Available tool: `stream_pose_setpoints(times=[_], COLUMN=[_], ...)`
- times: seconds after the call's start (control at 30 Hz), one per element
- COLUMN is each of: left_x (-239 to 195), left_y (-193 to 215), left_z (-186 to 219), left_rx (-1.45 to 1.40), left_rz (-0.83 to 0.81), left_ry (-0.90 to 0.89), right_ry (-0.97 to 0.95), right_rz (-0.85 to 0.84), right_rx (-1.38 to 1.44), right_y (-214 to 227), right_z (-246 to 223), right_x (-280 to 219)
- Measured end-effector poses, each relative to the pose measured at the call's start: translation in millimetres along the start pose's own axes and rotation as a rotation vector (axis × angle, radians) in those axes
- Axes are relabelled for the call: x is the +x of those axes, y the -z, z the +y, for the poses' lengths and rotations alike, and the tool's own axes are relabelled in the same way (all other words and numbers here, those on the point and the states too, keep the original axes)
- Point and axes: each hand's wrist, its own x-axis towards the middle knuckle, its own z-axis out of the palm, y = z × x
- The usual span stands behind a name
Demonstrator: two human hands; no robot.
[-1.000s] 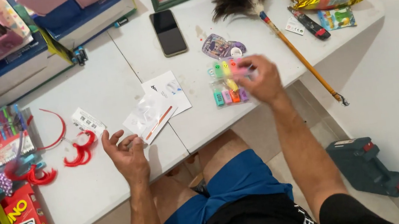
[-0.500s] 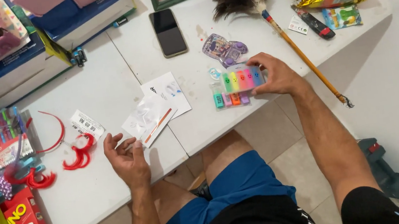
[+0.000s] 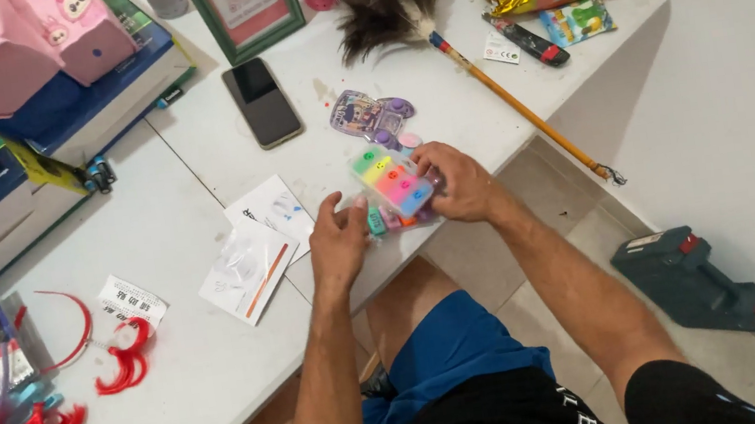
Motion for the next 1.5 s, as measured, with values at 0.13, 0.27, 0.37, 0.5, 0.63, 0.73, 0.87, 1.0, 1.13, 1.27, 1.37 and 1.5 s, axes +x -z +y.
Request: stream_pose_setpoints(times=[0.13, 0.27, 0.37, 0.5, 0.63, 0.73, 0.87, 1.0, 1.13, 1.27, 1.37, 1.5], left_x=[14, -6, 7, 20, 7, 4, 7, 3, -8, -18, -48, -59], left_y=[-14, -12, -14, -28, -5, 9, 25, 32, 34, 47, 75, 92], left_z=[-6, 28, 12, -11, 20, 13, 4, -10, -7, -7, 38, 30], left_rx=[-0.408, -0.545, -0.604, -0.762, -0.974, -1.041, -0.952, -0.956, -1.026, -1.020, -1.077, -1.142], left_rz=[-0.043, -0.105, -0.141, -0.110, -0.071, -0.021, 0.118, 0.151, 0.175, 0.190, 0.177, 0.219], left_ry=[0.071, -0.010, 0.008, -0.144, -0.188, -0.174, -0.251, -0.304, -0.374, -0.392, -0.357, -0.358], right_ry=[-0.015, 0.004, -0.085, -0.094, -0.102, -0.090, -0.016, -0.233, -0.201, -0.225, -0.117, -0.142], right_rz=[0.197, 0.154, 0.107, 0.265, 0.327, 0.277, 0.298, 0.160, 0.093, -0.059, 0.139, 0.217], right_rx=[0.086, 0.339, 0.583, 0.607, 0.582, 0.599, 0.572, 0.680, 0.893, 0.733, 0.254, -0.349], right_y=[-23, -22, -31, -42, -42, -47, -54, -69, -85, -64, -28, -1], right_z=[-27, -48, -26, -57, -68, -75, -89, -80, -88, -89, -56, -39], right_x=[-28, -24, -25, -9, 9, 16, 37, 35, 20, 21, 48, 93])
